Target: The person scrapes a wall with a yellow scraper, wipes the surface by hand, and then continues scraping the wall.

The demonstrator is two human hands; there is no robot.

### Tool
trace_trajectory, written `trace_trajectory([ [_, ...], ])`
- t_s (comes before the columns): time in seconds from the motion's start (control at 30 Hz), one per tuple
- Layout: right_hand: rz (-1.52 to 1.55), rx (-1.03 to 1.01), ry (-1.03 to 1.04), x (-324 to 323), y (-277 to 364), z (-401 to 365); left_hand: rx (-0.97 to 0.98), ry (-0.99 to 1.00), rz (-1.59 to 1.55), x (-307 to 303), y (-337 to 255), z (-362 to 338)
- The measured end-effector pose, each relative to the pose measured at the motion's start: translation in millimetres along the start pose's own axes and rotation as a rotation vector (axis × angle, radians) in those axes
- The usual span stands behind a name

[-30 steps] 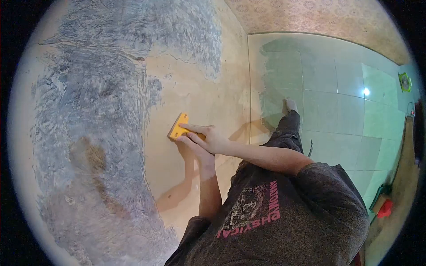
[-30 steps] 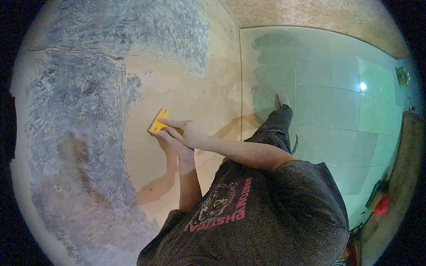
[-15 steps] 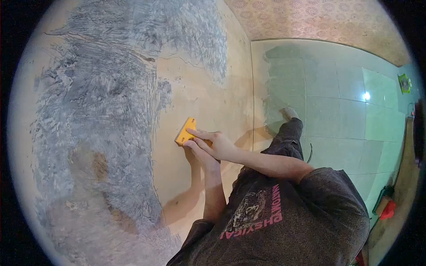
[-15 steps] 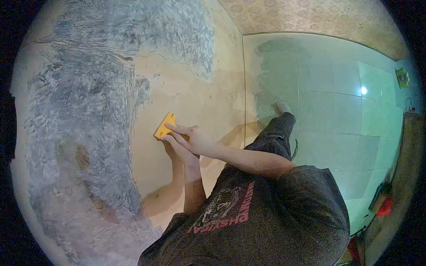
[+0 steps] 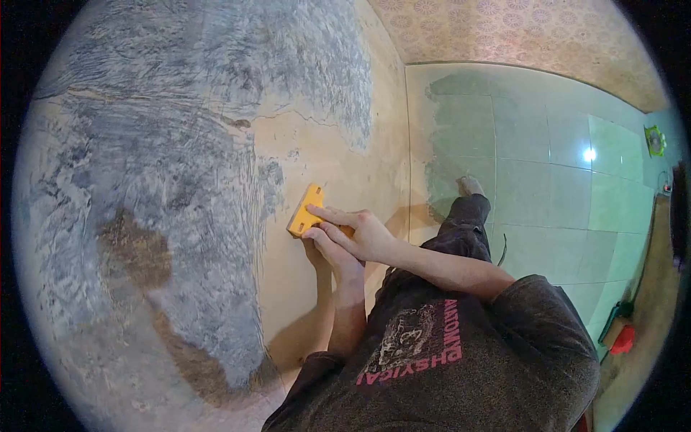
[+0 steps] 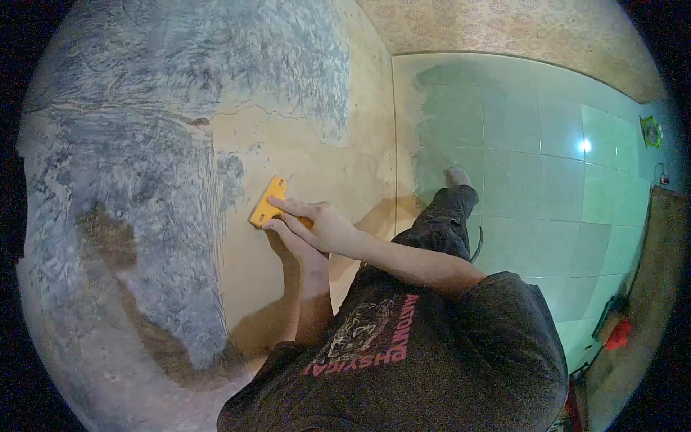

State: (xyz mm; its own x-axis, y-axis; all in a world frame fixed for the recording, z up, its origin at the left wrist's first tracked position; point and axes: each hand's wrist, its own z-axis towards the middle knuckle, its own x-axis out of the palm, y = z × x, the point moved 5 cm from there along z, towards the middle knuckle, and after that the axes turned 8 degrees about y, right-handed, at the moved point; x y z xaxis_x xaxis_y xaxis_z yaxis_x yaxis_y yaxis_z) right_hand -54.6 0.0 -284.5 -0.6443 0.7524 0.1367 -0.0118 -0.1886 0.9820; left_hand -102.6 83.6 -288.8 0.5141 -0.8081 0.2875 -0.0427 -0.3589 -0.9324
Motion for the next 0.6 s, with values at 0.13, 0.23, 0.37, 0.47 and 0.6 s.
trace_trajectory([
  [0.13,0.005,0.069,-0.005,-18,7,15,-0.022,-0.018,0.138,16,-6,14],
  [0.23,-0.001,0.068,-0.024,-28,2,28,-0.003,-0.047,0.13,29,-7,27],
  [0.37,0.012,-0.014,-0.081,-46,7,42,-0.001,-0.022,0.101,50,-10,44],
  [0.47,0.027,0.113,-0.059,-61,1,62,0.005,-0.055,0.08,67,-13,66],
  [0.6,0.033,0.087,-0.066,-86,8,88,0.012,-0.067,0.13,93,-23,92],
])
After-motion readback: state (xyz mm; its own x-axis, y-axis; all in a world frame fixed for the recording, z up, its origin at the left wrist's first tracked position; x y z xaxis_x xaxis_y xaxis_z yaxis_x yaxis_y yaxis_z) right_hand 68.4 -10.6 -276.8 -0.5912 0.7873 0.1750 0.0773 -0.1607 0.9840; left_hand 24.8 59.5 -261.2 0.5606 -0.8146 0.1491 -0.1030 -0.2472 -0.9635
